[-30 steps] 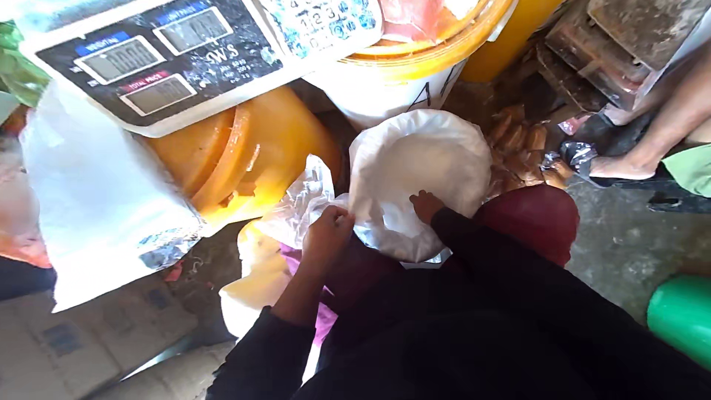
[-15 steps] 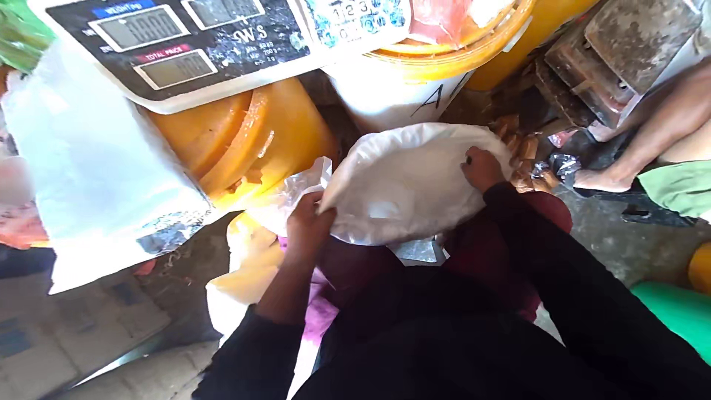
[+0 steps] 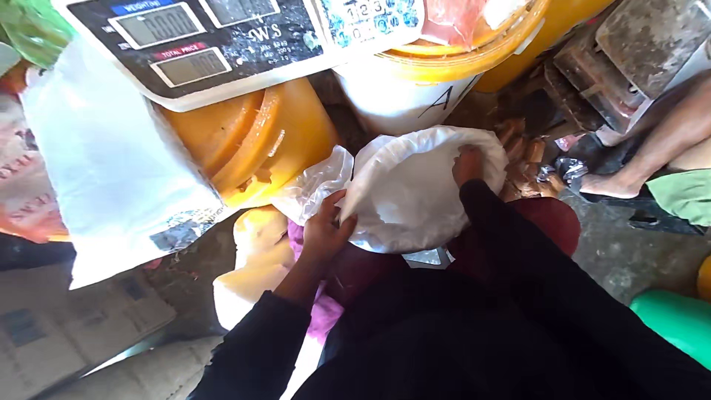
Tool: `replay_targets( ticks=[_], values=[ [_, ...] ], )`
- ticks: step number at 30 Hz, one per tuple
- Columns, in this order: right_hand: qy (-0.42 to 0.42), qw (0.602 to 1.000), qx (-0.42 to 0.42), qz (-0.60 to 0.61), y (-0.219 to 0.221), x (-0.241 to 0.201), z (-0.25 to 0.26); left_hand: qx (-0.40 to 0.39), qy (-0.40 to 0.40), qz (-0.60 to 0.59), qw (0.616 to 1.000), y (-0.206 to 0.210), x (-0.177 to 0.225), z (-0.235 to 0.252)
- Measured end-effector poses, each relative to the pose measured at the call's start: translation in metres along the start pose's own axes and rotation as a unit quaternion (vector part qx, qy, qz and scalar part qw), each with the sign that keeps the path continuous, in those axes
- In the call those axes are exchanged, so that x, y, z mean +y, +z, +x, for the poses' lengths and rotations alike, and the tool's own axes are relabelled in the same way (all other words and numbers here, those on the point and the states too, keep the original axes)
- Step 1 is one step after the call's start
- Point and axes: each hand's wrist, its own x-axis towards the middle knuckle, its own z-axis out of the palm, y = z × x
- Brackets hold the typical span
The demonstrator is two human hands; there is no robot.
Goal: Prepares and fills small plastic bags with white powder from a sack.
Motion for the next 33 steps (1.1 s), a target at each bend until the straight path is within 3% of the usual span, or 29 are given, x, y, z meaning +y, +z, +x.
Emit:
replay_targets(
  ticks=[6,12,16,20,23,27,33],
  values=[
    [-0.013,0.998,-0.002,0.069,-0.020,-0.007,0.004,0.044,0.039,-0.028,0.998,0.007,-0.007,0.002],
    [0.007,0.983,-0.133,0.126,0.050,0.007,0.053,0.047,0.064,-0.034,0.996,0.010,-0.009,0.005],
    [0.006,0.975,-0.156,0.158,0.053,0.020,0.063,0.058,0.075,-0.032,0.995,0.010,-0.012,0.005],
    [0.048,0.932,-0.204,0.296,0.051,0.023,0.055,0.067,0.086,-0.032,0.994,0.007,-0.012,0.003],
    [0.074,0.892,-0.243,0.374,0.081,0.003,0.050,0.070,0.099,-0.037,0.992,0.008,-0.012,0.004],
    [0.076,0.872,-0.270,0.402,0.113,-0.012,0.045,0.073,0.100,-0.016,0.992,0.009,-0.009,0.007],
    [0.093,0.834,-0.291,0.459,0.092,0.007,0.027,0.062,0.090,0.003,0.994,0.010,-0.007,0.010]
  ],
)
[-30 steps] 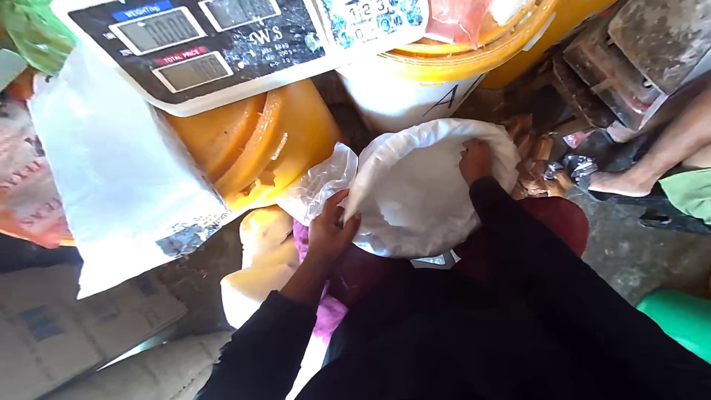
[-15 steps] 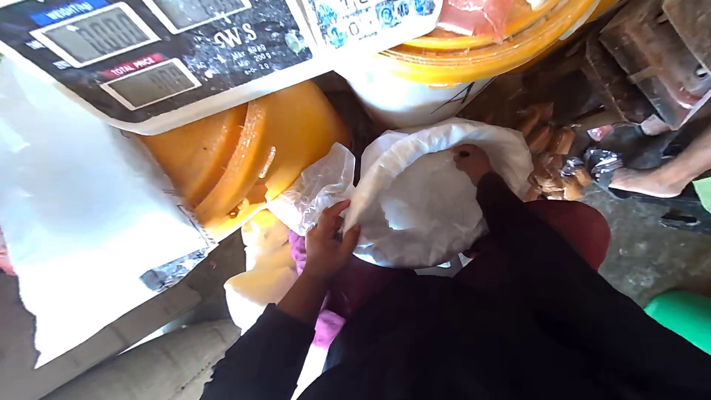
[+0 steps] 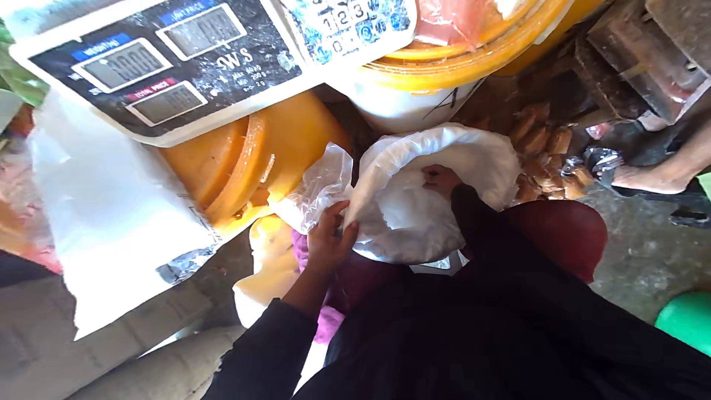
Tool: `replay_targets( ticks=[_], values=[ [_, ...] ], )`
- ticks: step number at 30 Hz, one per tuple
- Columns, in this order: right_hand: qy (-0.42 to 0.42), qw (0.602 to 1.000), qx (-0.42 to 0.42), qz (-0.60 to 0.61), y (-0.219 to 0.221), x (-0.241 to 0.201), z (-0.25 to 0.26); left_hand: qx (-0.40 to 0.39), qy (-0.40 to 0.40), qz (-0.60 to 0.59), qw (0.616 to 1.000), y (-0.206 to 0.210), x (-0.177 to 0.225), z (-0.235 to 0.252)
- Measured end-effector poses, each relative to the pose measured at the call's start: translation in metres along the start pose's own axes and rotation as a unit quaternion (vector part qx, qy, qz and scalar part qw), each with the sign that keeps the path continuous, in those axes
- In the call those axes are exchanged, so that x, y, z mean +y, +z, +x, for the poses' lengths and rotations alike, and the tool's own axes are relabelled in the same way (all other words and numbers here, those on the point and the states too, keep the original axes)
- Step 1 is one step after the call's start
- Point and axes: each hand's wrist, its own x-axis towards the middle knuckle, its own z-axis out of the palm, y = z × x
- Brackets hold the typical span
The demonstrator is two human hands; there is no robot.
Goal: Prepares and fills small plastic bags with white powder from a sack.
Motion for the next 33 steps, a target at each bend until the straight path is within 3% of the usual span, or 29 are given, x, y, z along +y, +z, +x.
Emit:
replay_targets(
  ticks=[4,7,10,13,15,17,19,21,23,26,28,30,33],
  values=[
    [-0.022,0.996,-0.060,0.055,-0.019,0.005,-0.029,-0.027,-0.046,-0.008,0.999,-0.011,0.009,-0.003],
    [-0.039,0.995,-0.066,0.065,-0.032,-0.011,-0.057,-0.017,-0.131,-0.137,0.982,-0.028,0.031,-0.006],
    [-0.068,0.995,-0.051,0.053,-0.047,-0.022,-0.086,0.054,-0.188,-0.332,0.923,-0.048,0.056,-0.015],
    [-0.099,0.991,-0.044,0.074,-0.066,-0.020,-0.103,0.092,-0.230,-0.506,0.826,-0.067,0.067,-0.022],
    [-0.111,0.989,-0.035,0.095,-0.074,-0.017,-0.116,0.105,-0.287,-0.529,0.792,-0.068,0.062,-0.031],
    [-0.118,0.985,-0.021,0.122,-0.075,-0.016,-0.129,0.063,-0.369,-0.375,0.848,-0.069,0.063,-0.036],
    [-0.118,0.981,-0.009,0.154,-0.074,-0.016,-0.141,-0.042,-0.365,-0.144,0.919,-0.077,0.084,-0.032],
    [-0.123,0.975,-0.001,0.184,-0.074,-0.013,-0.149,-0.124,-0.262,0.029,0.957,-0.086,0.119,-0.022],
    [-0.132,0.970,0.003,0.204,-0.073,-0.013,-0.155,-0.122,-0.100,0.136,0.978,-0.094,0.155,-0.016],
    [-0.150,0.962,0.002,0.229,-0.072,-0.012,-0.164,-0.065,0.100,0.165,0.979,-0.105,0.189,-0.008],
    [-0.160,0.957,0.000,0.243,-0.072,-0.013,-0.170,-0.071,0.139,0.151,0.976,-0.111,0.196,0.004],
    [-0.171,0.953,-0.002,0.249,-0.074,-0.014,-0.177,-0.107,0.102,0.109,0.983,-0.109,0.192,0.021],
    [-0.181,0.950,-0.001,0.252,-0.078,-0.019,-0.188,-0.186,-0.084,-0.004,0.979,-0.087,0.175,0.044]
  ],
)
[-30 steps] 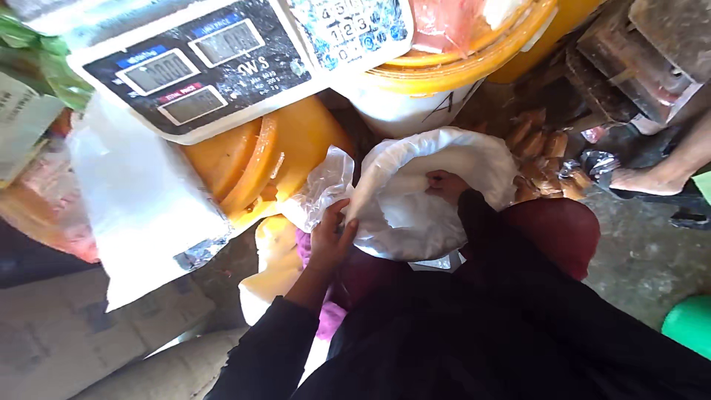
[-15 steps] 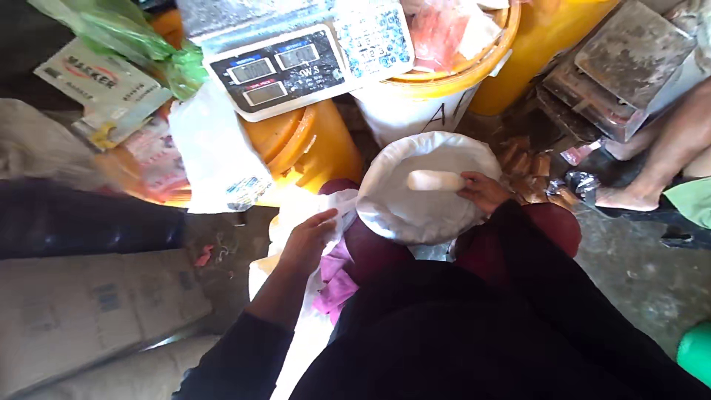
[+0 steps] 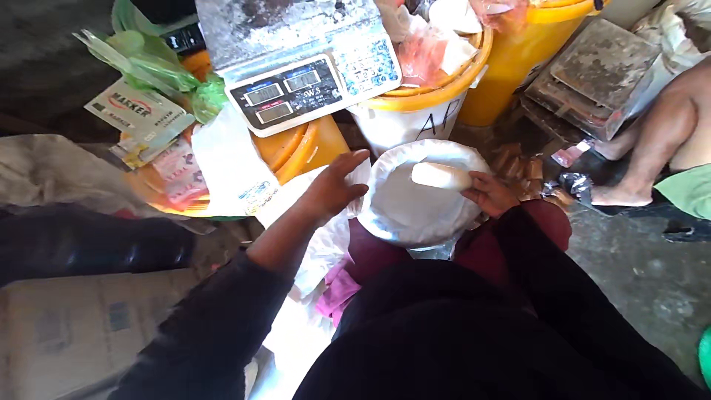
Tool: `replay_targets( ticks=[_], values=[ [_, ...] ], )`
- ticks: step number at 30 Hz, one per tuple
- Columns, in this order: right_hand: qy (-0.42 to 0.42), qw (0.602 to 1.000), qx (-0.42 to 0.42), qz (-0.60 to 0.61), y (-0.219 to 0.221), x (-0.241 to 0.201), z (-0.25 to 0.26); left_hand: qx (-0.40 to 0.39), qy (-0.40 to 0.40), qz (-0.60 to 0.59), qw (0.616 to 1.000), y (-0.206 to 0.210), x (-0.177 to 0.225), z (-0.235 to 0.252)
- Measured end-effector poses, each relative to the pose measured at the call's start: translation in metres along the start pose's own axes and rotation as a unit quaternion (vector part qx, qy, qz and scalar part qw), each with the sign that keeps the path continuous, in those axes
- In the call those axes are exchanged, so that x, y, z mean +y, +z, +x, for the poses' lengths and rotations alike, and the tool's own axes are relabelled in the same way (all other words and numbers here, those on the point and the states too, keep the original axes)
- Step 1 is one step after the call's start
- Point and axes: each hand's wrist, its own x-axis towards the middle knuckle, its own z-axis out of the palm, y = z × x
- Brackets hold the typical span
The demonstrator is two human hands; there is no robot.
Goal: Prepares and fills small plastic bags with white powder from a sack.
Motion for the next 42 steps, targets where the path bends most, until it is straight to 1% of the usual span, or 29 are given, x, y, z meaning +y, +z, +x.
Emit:
replay_targets(
  ticks=[2,4,6,8,13,15,17,18,19,21,23,24,26,27,29,30,32,36,38,40,42],
  values=[
    [-0.005,1.000,-0.005,-0.002,-0.002,-0.006,-0.004,-0.033,-0.071,-0.111,0.991,0.020,-0.007,0.019],
    [-0.013,1.000,-0.015,-0.017,-0.004,-0.013,-0.012,-0.050,-0.104,-0.203,0.972,0.043,-0.011,0.035],
    [-0.018,0.999,-0.016,-0.039,-0.004,-0.021,-0.018,-0.070,-0.120,-0.256,0.957,0.062,-0.003,0.049],
    [-0.013,0.998,-0.022,-0.056,-0.005,-0.026,-0.023,-0.093,-0.121,-0.267,0.952,0.079,0.009,0.060],
    [0.008,0.992,-0.027,-0.121,0.005,-0.036,-0.035,-0.170,-0.079,-0.231,0.955,0.110,0.043,0.069],
    [0.001,0.984,-0.029,-0.178,0.015,-0.041,-0.036,-0.195,-0.064,-0.210,0.956,0.118,0.052,0.071],
    [-0.020,0.959,-0.021,-0.282,0.037,-0.056,-0.040,-0.190,-0.036,-0.158,0.968,0.121,0.057,0.074],
    [-0.050,0.931,-0.016,-0.360,0.050,-0.065,-0.042,-0.171,-0.009,-0.119,0.978,0.119,0.059,0.074],
    [-0.089,0.890,-0.013,-0.448,0.063,-0.075,-0.045,-0.146,0.024,-0.067,0.987,0.115,0.061,0.072],
    [-0.166,0.781,-0.019,-0.601,0.090,-0.094,-0.053,-0.092,0.074,0.043,0.992,0.101,0.065,0.065],
    [-0.204,0.676,-0.034,-0.708,0.119,-0.108,-0.064,-0.043,0.086,0.093,0.991,0.087,0.065,0.054],
    [-0.218,0.632,-0.040,-0.742,0.133,-0.113,-0.069,-0.025,0.082,0.104,0.991,0.082,0.065,0.049],
    [-0.244,0.567,-0.054,-0.785,0.157,-0.116,-0.074,0.003,0.064,0.124,0.990,0.073,0.063,0.040],
    [-0.255,0.545,-0.060,-0.796,0.166,-0.115,-0.075,0.011,0.059,0.132,0.989,0.070,0.060,0.036],
    [-0.268,0.520,-0.067,-0.808,0.179,-0.111,-0.072,0.014,0.041,0.145,0.988,0.067,0.050,0.031],
    [-0.268,0.514,-0.068,-0.812,0.182,-0.109,-0.069,0.004,0.020,0.144,0.989,0.065,0.046,0.030],
    [-0.273,0.520,-0.069,-0.806,0.184,-0.105,-0.062,-0.026,-0.014,0.133,0.991,0.060,0.039,0.030],
    [-0.246,0.557,-0.093,-0.788,0.177,-0.097,-0.054,-0.141,-0.124,0.132,0.973,0.051,0.038,0.030],
    [-0.239,0.593,-0.118,-0.760,0.169,-0.097,-0.053,-0.166,-0.162,0.098,0.968,0.049,0.035,0.030],
    [-0.280,0.649,-0.127,-0.696,0.152,-0.105,-0.054,-0.144,-0.167,0.041,0.974,0.048,0.028,0.028],
    [-0.312,0.710,-0.112,-0.621,0.131,-0.125,-0.061,-0.110,-0.160,-0.014,0.981,0.048,0.020,0.022]
  ],
)
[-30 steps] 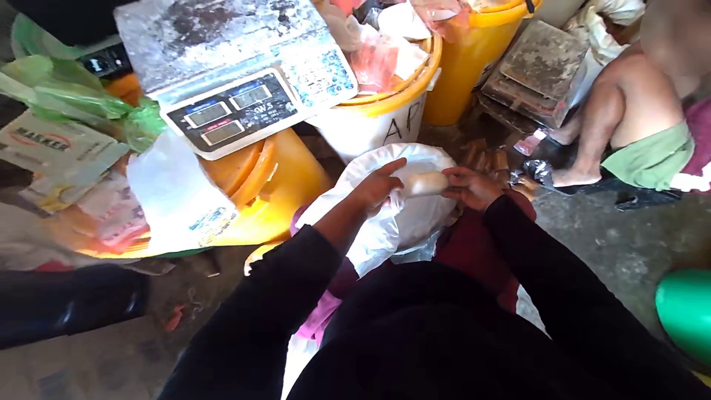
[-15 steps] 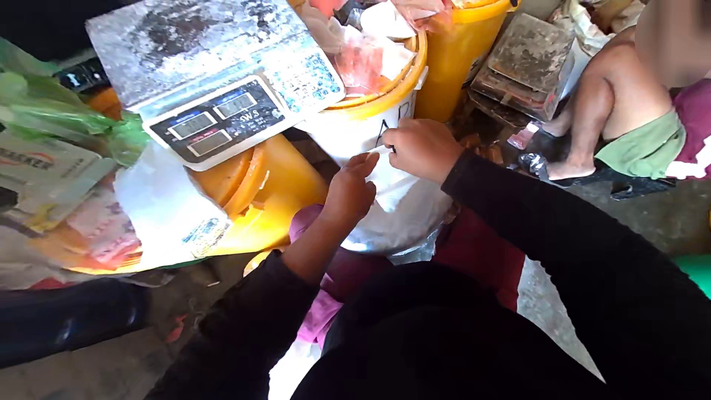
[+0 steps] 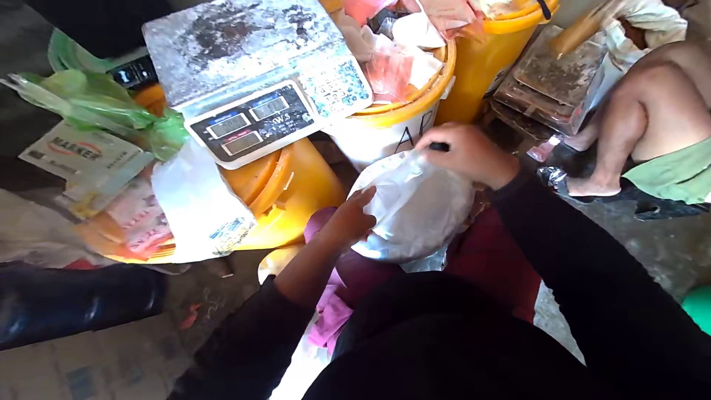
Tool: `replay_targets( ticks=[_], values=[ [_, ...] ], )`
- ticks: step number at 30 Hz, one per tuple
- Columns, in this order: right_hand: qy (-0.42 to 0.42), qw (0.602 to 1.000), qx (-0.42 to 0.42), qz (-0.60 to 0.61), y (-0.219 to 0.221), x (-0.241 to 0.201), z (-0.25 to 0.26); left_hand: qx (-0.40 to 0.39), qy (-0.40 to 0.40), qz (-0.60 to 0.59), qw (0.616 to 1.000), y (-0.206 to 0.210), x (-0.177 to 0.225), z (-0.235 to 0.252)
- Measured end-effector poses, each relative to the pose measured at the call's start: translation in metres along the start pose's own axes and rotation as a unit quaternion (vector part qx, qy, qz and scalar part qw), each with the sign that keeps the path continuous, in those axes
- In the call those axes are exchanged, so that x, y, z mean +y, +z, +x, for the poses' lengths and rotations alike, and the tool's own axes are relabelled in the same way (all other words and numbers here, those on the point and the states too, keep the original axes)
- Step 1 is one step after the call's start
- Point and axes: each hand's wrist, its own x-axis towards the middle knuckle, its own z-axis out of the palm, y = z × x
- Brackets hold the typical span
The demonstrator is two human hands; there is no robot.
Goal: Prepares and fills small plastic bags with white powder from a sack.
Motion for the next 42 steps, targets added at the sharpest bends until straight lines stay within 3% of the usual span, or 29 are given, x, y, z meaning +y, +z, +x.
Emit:
replay_targets(
  ticks=[4,6,9,12,16,19,25,29,32,35,38,42],
  values=[
    [0.147,0.974,0.090,0.144,-0.035,0.049,-0.016,0.039,0.039,-0.061,0.997,0.005,-0.023,-0.015],
    [0.230,0.964,0.070,0.117,-0.020,0.085,-0.012,0.065,0.054,-0.091,0.992,0.010,-0.031,-0.022],
    [0.271,0.960,-0.062,0.024,0.055,0.142,0.004,0.091,0.088,-0.103,0.987,0.014,-0.037,-0.022],
    [0.302,0.949,-0.092,0.008,0.147,0.194,0.022,0.122,0.169,-0.054,0.977,0.016,-0.033,-0.021],
    [0.390,0.908,-0.113,0.100,0.232,0.214,0.048,0.127,0.300,-0.013,0.945,0.022,-0.038,-0.027],
    [0.395,0.893,-0.162,0.143,0.269,0.214,0.057,0.100,0.324,0.014,0.941,0.024,-0.039,-0.034],
    [0.349,0.896,-0.216,0.169,0.234,0.237,0.068,0.000,0.339,0.015,0.941,0.009,-0.034,-0.029],
    [0.353,0.880,-0.206,0.243,0.300,0.234,0.065,-0.046,0.318,-0.009,0.947,0.009,-0.024,-0.026],
    [0.372,0.866,-0.221,0.250,0.305,0.220,0.064,-0.058,0.265,0.009,0.962,0.010,-0.005,-0.029],
    [0.379,0.854,-0.217,0.281,0.295,0.221,0.054,-0.013,0.315,0.022,0.949,0.017,-0.022,-0.029],
    [0.441,0.773,-0.125,0.439,0.259,0.214,0.038,0.036,0.341,0.027,0.939,0.024,-0.036,-0.027],
    [0.422,0.765,-0.066,0.482,0.194,0.200,0.021,0.127,0.311,0.038,0.941,0.034,-0.044,-0.020]
  ],
)
